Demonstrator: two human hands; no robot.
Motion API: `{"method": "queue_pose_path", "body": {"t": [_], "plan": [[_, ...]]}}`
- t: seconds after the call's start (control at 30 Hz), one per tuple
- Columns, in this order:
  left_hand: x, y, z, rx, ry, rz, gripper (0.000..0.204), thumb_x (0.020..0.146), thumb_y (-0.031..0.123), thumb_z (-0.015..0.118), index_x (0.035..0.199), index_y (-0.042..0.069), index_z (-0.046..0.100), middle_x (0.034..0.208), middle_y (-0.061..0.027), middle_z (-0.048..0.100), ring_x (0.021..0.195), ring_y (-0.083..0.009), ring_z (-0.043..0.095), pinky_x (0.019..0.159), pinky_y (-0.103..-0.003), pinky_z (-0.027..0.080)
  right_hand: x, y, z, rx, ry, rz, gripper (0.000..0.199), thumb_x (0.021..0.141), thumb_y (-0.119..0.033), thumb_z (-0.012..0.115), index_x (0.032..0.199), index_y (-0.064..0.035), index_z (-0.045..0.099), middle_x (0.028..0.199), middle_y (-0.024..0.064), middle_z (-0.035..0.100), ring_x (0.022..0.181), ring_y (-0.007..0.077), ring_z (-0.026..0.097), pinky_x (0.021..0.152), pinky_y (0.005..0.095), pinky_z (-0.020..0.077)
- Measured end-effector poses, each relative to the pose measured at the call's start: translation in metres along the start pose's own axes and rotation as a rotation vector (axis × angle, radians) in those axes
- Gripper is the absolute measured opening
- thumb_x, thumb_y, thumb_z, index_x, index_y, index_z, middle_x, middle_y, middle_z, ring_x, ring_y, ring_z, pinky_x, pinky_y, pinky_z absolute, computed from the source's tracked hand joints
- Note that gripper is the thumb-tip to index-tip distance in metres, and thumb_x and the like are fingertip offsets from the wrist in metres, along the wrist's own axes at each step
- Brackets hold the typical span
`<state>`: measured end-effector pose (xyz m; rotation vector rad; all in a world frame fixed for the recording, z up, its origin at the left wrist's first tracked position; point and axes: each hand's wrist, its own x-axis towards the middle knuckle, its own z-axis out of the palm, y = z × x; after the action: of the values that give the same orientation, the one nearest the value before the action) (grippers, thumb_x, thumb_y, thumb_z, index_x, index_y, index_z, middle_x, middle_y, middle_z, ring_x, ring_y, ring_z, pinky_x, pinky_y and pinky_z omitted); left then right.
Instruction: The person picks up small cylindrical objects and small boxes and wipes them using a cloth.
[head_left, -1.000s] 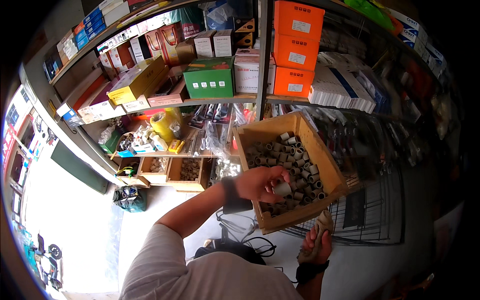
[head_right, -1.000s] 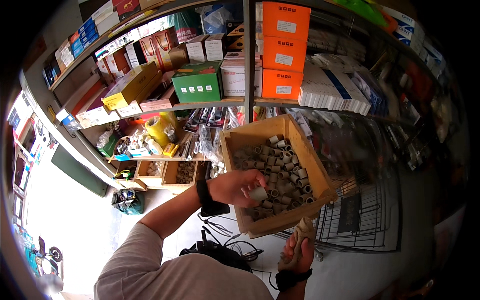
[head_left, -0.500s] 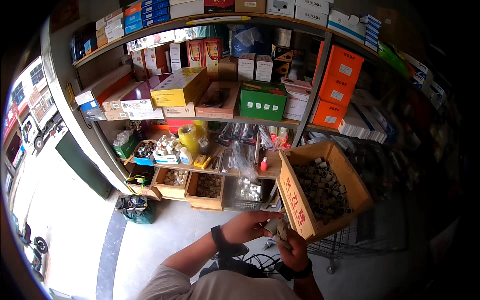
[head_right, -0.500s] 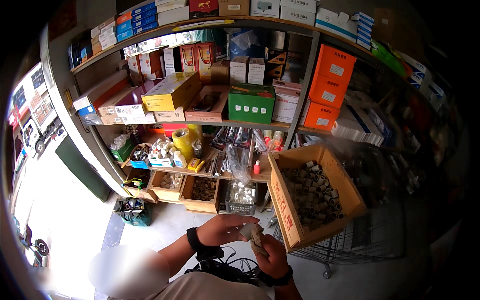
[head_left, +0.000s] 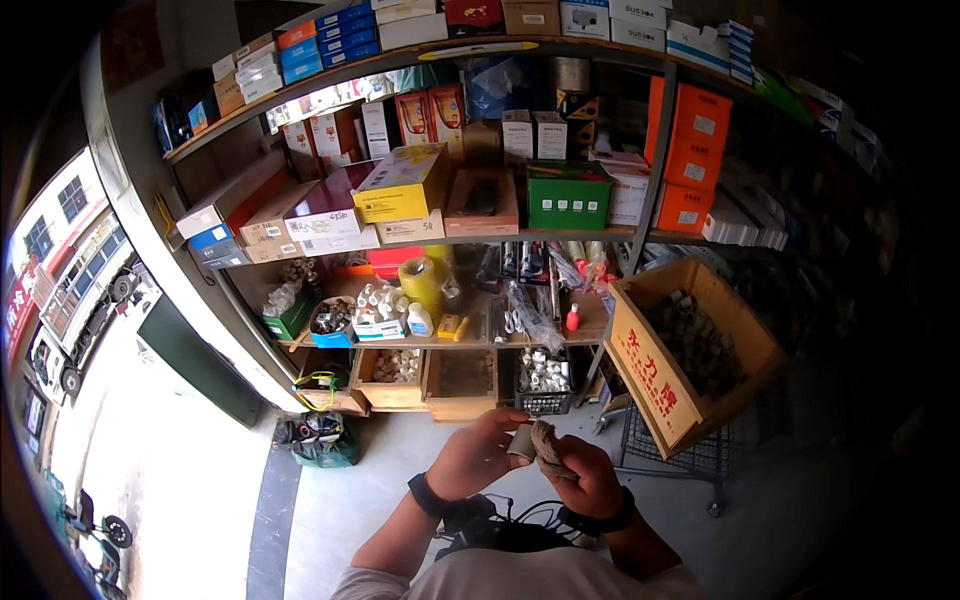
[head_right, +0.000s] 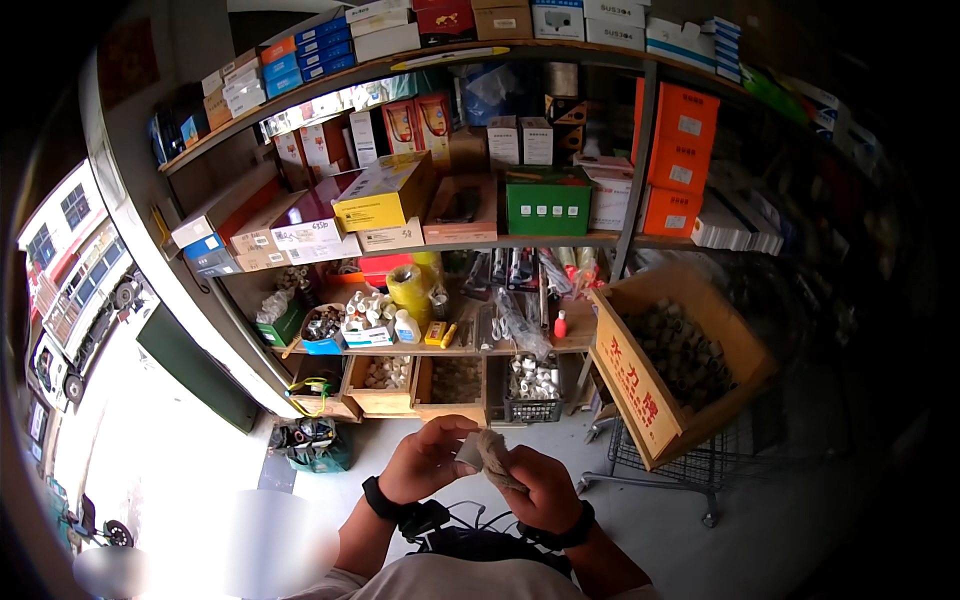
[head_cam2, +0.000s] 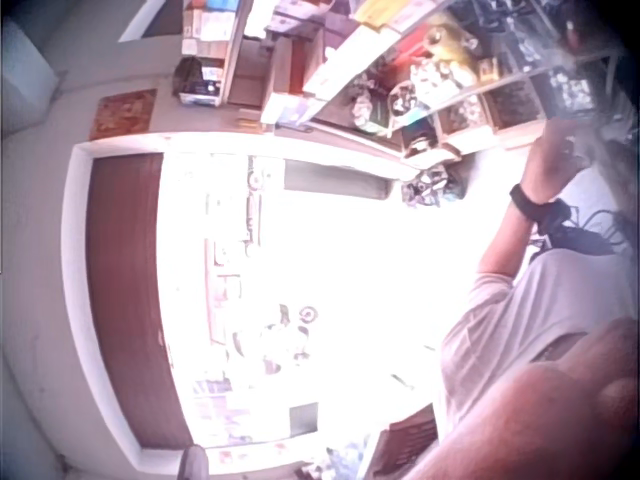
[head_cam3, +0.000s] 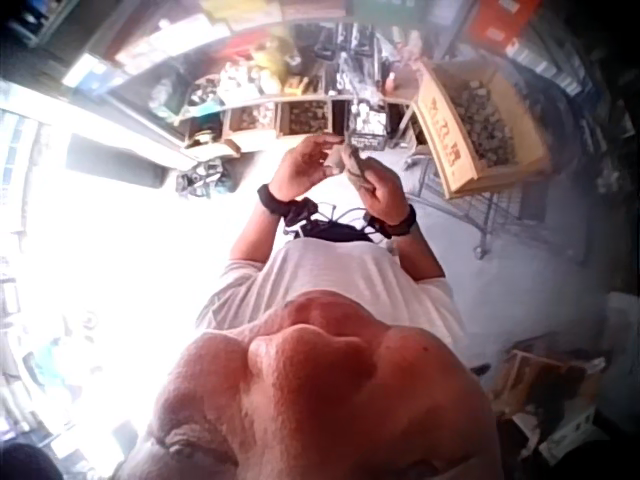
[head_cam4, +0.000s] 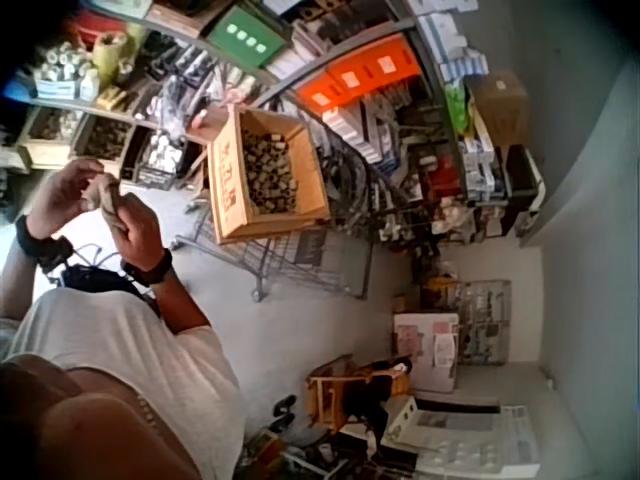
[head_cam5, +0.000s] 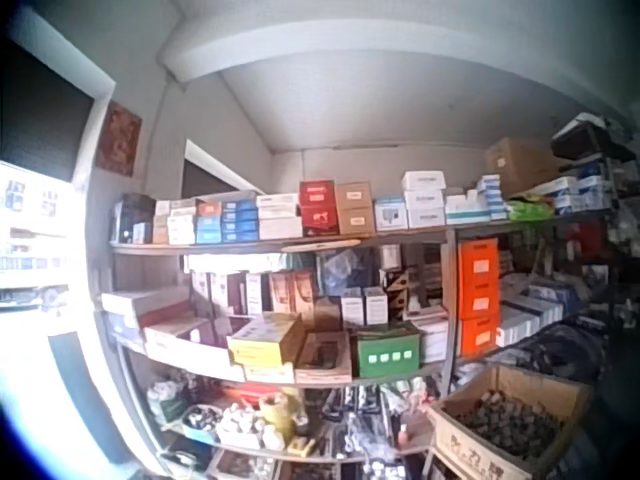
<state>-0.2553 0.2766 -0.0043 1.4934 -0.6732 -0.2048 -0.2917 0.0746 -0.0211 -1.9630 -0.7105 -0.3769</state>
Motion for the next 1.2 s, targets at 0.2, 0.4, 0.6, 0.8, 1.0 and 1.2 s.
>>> {"method": "queue_pose_path", "body": {"t": [0.2,0.4,0.6,0.8,1.0,1.2], "plan": [[-0.026,-0.007,-0.014,0.056,0.018,-0.013,0.046,0.08,-0.009,0.063,0.122,-0.002,0.046,0.12,-0.0096,0.054,0.108,-0.0158,0.054,0.092,-0.03,0.045,-0.01,-0.015,0.012,0.275,-0.242,-0.058,0.024,0.077,-0.001,0.064,0.1,-0.0005,0.058,0.082,0.0101,0.058,0.071,0.0259,0.059,0.063,0.0316,0.0462],[-0.041,0.019,0.016,-0.147,0.052,0.045,0.042,0.081,-0.003,0.064,0.119,0.002,0.05,0.114,-0.0078,0.057,0.101,-0.0135,0.056,0.086,-0.028,0.046,-0.013,-0.032,0.002,0.147,-0.035,-0.046,0.027,0.078,-0.001,0.062,0.105,-0.002,0.058,0.078,0.011,0.055,0.068,0.028,0.056,0.06,0.0327,0.0448],[-0.053,0.013,0.038,0.158,0.016,0.131,0.047,0.079,-0.004,0.065,0.122,0.004,0.049,0.119,-0.0087,0.055,0.107,-0.0169,0.056,0.088,-0.029,0.047,-0.049,-0.045,-0.01,0.106,-0.149,-0.083,0.025,0.076,-0.001,0.064,0.1,-0.0029,0.058,0.077,0.0109,0.054,0.066,0.0296,0.055,0.058,0.0342,0.0442],[-0.06,0.028,0.096,-0.009,-0.017,-0.011,0.049,0.077,0.0,0.069,0.121,0.005,0.048,0.116,-0.0078,0.057,0.101,-0.0161,0.059,0.084,-0.029,0.049,-0.099,-0.067,-0.05,0.285,0.019,0.06,0.02,0.08,0.0,0.06,0.099,0.0014,0.058,0.085,0.0102,0.058,0.07,0.0184,0.058,0.061,0.0298,0.0445],[-0.075,0.034,0.132,0.068,-0.103,-0.063,0.05,0.078,0.001,0.069,0.123,0.005,0.048,0.117,-0.0086,0.057,0.101,-0.0165,0.059,0.084,-0.029,0.049,-0.139,-0.076,-0.064,0.031,-0.038,0.005,0.031,0.077,0.0,0.062,0.108,-0.0033,0.058,0.079,0.012,0.056,0.067,0.0275,0.057,0.058,0.0322,0.0449],[-0.093,0.057,0.15,0.228,-0.15,0.025,0.054,0.078,0.002,0.069,0.127,0.006,0.046,0.114,-0.0081,0.059,0.102,-0.0174,0.059,0.086,-0.03,0.048,-0.159,-0.1,-0.07,0.321,0.003,0.06,0.034,0.078,0.001,0.061,0.111,-0.0011,0.057,0.079,0.0112,0.056,0.066,0.0248,0.055,0.06,0.0305,0.044]]}}
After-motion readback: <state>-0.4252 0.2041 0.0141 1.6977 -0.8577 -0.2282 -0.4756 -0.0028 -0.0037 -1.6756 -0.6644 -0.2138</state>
